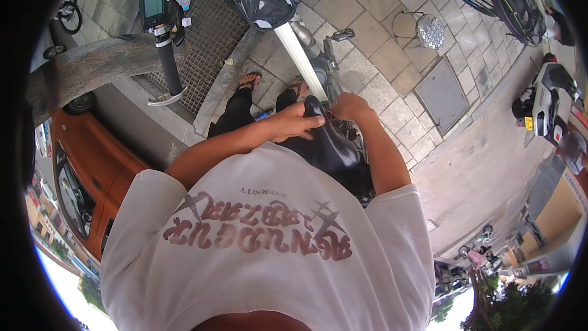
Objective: The person attaches a black bag to the rear rack of a bicycle using a power drill to tighten screws. They also adjust the bicycle seat and handle the bag and tools throughout the process.
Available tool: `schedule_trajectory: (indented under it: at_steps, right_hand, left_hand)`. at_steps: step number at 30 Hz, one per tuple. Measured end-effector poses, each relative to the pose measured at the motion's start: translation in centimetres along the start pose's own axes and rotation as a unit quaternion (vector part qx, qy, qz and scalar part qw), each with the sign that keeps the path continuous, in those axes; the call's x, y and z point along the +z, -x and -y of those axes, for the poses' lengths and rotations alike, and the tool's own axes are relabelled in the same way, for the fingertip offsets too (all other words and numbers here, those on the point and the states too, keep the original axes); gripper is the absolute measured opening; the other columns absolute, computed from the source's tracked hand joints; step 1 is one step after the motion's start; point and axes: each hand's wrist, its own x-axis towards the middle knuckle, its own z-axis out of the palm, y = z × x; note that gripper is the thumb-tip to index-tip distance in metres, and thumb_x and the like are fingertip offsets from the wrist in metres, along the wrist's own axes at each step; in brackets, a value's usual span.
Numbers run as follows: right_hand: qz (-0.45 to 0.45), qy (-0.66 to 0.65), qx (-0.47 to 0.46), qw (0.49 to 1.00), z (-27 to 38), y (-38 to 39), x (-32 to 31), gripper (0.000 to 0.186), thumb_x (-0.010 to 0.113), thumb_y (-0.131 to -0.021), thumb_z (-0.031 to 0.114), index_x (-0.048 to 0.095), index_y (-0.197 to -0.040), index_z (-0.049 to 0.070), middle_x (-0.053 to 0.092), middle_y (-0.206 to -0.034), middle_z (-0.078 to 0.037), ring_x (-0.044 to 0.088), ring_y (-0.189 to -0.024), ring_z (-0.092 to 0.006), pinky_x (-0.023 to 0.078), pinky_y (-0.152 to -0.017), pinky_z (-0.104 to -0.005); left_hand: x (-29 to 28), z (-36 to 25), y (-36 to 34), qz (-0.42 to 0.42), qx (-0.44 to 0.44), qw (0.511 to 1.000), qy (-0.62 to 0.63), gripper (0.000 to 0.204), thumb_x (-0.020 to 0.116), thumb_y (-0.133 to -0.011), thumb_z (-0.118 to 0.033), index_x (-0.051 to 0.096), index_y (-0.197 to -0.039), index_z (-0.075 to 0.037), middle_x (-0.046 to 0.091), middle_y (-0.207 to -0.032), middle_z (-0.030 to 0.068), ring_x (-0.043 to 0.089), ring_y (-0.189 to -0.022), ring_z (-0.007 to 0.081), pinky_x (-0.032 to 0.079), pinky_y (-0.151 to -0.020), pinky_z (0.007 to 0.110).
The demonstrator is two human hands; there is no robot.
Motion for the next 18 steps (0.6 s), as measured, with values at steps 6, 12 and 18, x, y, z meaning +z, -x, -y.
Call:
schedule_trajectory:
  at_steps: [6, 12, 18]
  right_hand:
    - [0.263, -0.534, 0.03, 0.803, -8.1, -3.5, 3.5, 0.055, 0.077, -0.094, 0.052, 0.07, -0.101, -0.002, 0.065, -0.079, -0.006, 0.063, -0.064, -0.0166, 0.047, -0.049, -0.0278]
    - [0.158, -0.422, 0.029, 0.892, -4.8, -0.9, 1.6, 0.06, 0.074, -0.093, 0.056, 0.071, -0.089, -0.003, 0.067, -0.074, -0.009, 0.063, -0.057, -0.0189, 0.051, -0.049, -0.0357]
    - [0.108, -0.42, 0.003, 0.901, -5.2, -1.7, 4.1, 0.045, 0.064, -0.099, 0.038, 0.07, -0.082, -0.003, 0.066, -0.069, -0.008, 0.057, -0.049, -0.0161, 0.044, -0.042, -0.0342]
  left_hand:
    - [-0.4, -0.3, 0.3, 0.004, -0.022, 1.0, 0.003, 0.041, 0.066, -0.106, -0.024, 0.05, -0.141, -0.01, 0.06, -0.133, 0.0068, 0.061, -0.124, 0.0219, 0.061, -0.094, 0.047]
    - [1.2, -1.0, 0.9, -0.084, -0.055, 0.994, 0.039, 0.043, 0.071, -0.102, -0.024, 0.052, -0.139, -0.011, 0.064, -0.127, 0.0072, 0.068, -0.115, 0.0226, 0.064, -0.087, 0.045]
    - [1.4, -1.5, 0.6, -0.086, -0.085, 0.991, 0.054, 0.033, 0.074, -0.1, -0.029, 0.062, -0.125, -0.01, 0.069, -0.116, 0.0052, 0.072, -0.105, 0.0215, 0.063, -0.086, 0.044]
